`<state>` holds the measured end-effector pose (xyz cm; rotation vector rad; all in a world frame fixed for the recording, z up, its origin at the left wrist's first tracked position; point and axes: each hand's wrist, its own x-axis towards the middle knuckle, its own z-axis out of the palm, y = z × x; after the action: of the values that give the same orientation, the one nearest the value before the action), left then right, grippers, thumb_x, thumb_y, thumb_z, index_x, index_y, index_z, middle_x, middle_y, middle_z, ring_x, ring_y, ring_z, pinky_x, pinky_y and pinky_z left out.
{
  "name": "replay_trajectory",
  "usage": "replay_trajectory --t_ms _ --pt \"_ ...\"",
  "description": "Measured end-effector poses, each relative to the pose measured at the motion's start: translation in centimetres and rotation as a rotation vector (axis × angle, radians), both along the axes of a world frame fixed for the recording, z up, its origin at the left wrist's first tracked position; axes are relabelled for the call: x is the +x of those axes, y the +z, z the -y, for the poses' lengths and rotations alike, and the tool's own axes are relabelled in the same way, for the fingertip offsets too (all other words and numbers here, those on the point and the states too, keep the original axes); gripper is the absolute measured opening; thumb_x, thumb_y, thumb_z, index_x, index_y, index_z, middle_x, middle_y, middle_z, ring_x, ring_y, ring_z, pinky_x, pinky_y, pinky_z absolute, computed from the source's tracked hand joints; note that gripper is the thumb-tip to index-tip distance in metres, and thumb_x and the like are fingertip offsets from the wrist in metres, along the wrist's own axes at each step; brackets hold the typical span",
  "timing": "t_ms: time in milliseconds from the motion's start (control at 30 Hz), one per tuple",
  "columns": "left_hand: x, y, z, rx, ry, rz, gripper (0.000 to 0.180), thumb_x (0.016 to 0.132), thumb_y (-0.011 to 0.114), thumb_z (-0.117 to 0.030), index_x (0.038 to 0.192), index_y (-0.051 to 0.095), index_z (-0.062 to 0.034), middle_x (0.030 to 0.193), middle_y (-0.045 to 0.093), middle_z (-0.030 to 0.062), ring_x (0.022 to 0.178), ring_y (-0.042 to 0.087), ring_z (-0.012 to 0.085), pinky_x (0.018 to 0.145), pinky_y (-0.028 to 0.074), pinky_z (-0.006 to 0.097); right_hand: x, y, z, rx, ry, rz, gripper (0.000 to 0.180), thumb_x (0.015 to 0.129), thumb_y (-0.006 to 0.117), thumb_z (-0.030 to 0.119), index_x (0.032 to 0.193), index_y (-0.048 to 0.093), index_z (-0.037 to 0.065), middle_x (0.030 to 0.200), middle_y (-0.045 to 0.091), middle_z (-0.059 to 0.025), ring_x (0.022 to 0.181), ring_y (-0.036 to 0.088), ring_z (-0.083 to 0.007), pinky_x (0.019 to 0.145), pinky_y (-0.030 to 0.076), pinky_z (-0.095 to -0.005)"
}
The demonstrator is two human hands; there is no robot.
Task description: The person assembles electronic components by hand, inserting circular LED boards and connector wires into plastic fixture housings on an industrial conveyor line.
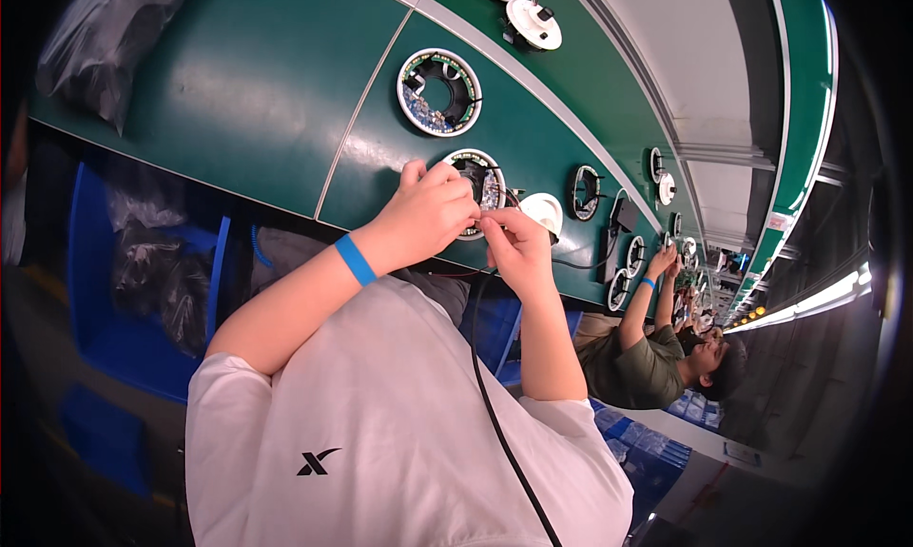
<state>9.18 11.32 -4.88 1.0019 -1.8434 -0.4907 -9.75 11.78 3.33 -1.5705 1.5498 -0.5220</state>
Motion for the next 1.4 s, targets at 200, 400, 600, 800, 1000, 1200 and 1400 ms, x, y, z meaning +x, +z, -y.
replay_trajectory --t_ms 200,400,600,800,1000,1200,1400 --pt "-0.2 -0.1 0.2 0.022 -0.042 -0.012 0.012 0.083 0.077 -0.018 0.09 0.068 -0.0174 0.096 0.062 -0.0028 0.11 0.055 0.0212 0.093 0.033 0.043 -0.2 1.0 1.1 0.313 -0.118 0.085 0.012 0.096 0.073 0.01 0.096 0.075 -0.002 0.067 0.063 0.0015 0.055 0.052 -0.0036 0.048 0.037 -0.0218" --pt "-0.4 0.0 1.0 0.047 -0.02 -0.027 0.031 0.079 0.08 -0.019 0.108 0.071 -0.0125 0.111 0.062 0.0006 0.116 0.055 0.0216 0.094 0.035 0.043 -1.3 -0.7 2.3 0.091 -0.048 -0.119 0.011 0.092 0.073 0.009 0.091 0.074 -0.003 0.066 0.063 0.0024 0.06 0.05 -0.0025 0.054 0.039 -0.0232" --pt "2.0 -1.1 0.9 0.138 -0.086 -0.025 0.062 0.075 0.084 -0.024 0.131 0.062 -0.0065 0.138 0.055 0.0101 0.134 0.048 0.0292 0.107 0.035 0.046 -0.8 -0.8 3.7 -0.128 0.088 -0.559 0.013 0.088 0.07 0.011 0.089 0.074 -0.002 0.071 0.071 -0.0141 0.063 0.07 -0.0249 0.063 0.054 -0.0359" --pt "2.2 -1.2 0.6 0.158 -0.096 0.035 0.074 0.076 0.085 -0.025 0.14 0.054 -0.0042 0.153 0.045 0.0148 0.144 0.04 0.0333 0.118 0.032 0.049 -0.7 -1.9 4.4 -0.169 0.129 -0.62 0.014 0.083 0.07 0.01 0.088 0.074 -0.003 0.081 0.072 -0.0208 0.074 0.072 -0.0362 0.071 0.057 -0.0429" --pt "2.4 -1.3 0.6 0.148 -0.094 0.058 0.076 0.075 0.087 -0.027 0.139 0.054 -0.004 0.155 0.044 0.0153 0.144 0.041 0.0335 0.118 0.033 0.048 -0.8 -1.6 4.5 -0.266 0.26 -0.619 0.008 0.081 0.07 0.005 0.084 0.072 -0.003 0.082 0.071 -0.021 0.078 0.07 -0.0384 0.074 0.056 -0.0454" --pt "2.4 -1.4 0.5 0.148 -0.094 0.058 0.076 0.075 0.087 -0.028 0.138 0.054 -0.004 0.154 0.045 0.0156 0.144 0.042 0.0327 0.118 0.033 0.048 -0.9 -1.7 4.7 -0.333 0.378 -0.655 0.005 0.08 0.069 0.003 0.081 0.068 -0.002 0.077 0.068 -0.0204 0.076 0.068 -0.0403 0.071 0.054 -0.0465" --pt "2.2 -1.7 0.6 0.143 -0.083 0.065 0.075 0.075 0.087 -0.029 0.138 0.054 -0.0045 0.154 0.044 0.0157 0.144 0.042 0.0321 0.119 0.033 0.048 -0.5 -2.0 4.9 -0.382 0.426 -0.628 0.005 0.079 0.068 0.001 0.077 0.065 -0.002 0.074 0.066 -0.0205 0.072 0.066 -0.0401 0.068 0.053 -0.0472"
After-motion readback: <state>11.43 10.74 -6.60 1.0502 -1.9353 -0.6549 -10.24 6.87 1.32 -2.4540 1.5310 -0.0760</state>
